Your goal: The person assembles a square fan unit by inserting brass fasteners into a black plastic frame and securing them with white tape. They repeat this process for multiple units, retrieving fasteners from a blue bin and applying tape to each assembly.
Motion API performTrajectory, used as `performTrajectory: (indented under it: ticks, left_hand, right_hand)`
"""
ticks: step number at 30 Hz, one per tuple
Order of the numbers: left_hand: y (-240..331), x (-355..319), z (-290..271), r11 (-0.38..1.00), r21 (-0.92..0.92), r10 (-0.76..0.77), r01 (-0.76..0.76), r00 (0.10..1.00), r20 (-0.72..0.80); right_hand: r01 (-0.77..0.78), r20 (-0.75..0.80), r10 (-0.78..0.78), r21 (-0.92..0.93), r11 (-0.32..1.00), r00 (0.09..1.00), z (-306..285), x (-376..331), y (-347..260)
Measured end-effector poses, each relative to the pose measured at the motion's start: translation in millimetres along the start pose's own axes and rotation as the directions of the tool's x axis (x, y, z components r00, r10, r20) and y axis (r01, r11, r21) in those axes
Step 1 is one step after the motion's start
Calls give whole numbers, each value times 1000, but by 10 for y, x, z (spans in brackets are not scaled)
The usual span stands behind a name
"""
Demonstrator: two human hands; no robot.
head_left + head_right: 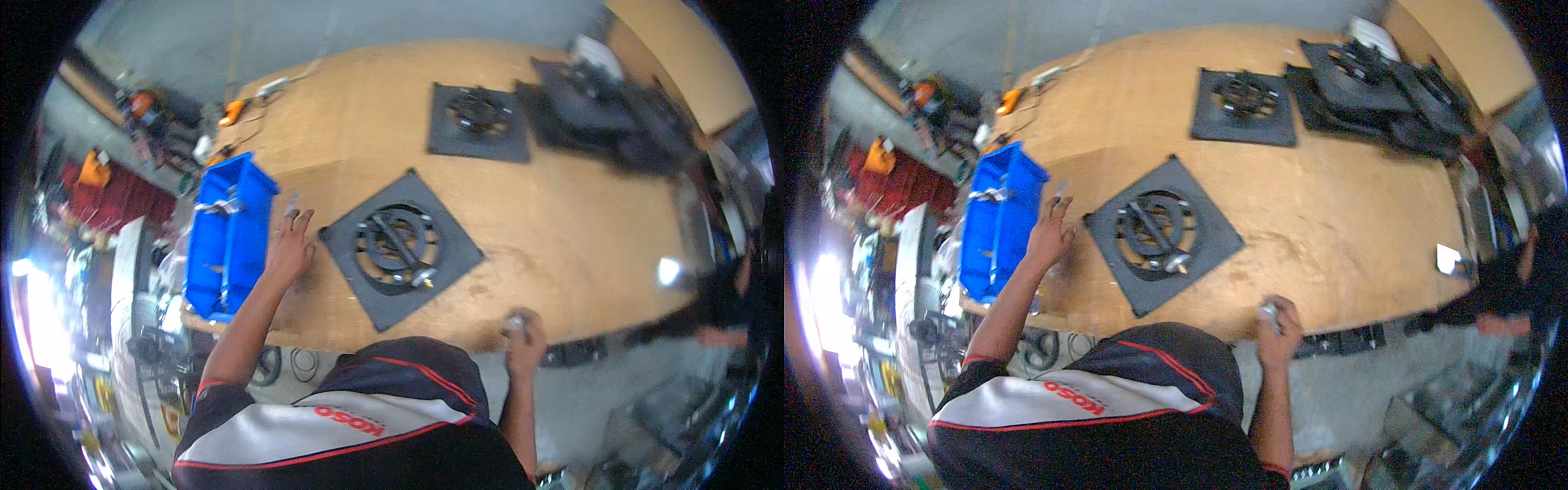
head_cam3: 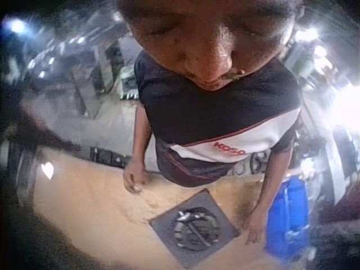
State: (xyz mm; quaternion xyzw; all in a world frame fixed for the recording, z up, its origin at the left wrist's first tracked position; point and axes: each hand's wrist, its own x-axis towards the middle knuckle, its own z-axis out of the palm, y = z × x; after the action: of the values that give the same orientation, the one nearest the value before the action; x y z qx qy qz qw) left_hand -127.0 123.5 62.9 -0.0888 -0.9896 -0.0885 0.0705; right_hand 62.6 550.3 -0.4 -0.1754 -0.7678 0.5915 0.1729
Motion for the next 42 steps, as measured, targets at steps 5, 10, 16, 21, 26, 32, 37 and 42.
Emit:
performTrajectory:
  ticks: [5, 10, 16, 21, 26, 32, 37, 42]
  left_hand:
    - [1323, -213, -314, 774, -545, 417, -323, 907, 54]
    - [1978, -408, -310, 426, -838, 647, -341, 762, 18]
    - [2256, -388, -363, 304, -915, 719, -265, 694, 38]
    - [2272, -362, -350, 288, -891, 755, -352, 655, -14]
    - [2251, -349, -338, 340, -863, 733, -374, 680, -6]
    - [2155, -298, -206, 334, -884, 714, -327, 700, 10]
    - [1908, 36, 153, 412, -792, 795, -451, 602, 70]
    - [1858, 484, 463, 444, -699, 862, -560, 481, 162]
  right_hand:
    - [450, 234, -421, -87, 889, 877, 226, 37, -453]
    - [560, 161, -552, -2, 829, 818, 387, -29, -555]
    - [571, 21, -571, -31, 820, 821, 358, -129, -652]
    - [641, 21, -647, -169, 749, 762, 296, -188, -772]
    - [623, 47, -635, -263, 737, 771, 296, -215, -863]
    - [404, 17, -406, -154, 902, 914, 455, -276, -835]
    - [353, 54, -352, -265, 897, 934, 795, -156, -531]
    - [201, 52, -196, -350, 915, 979, 1209, 92, -63]
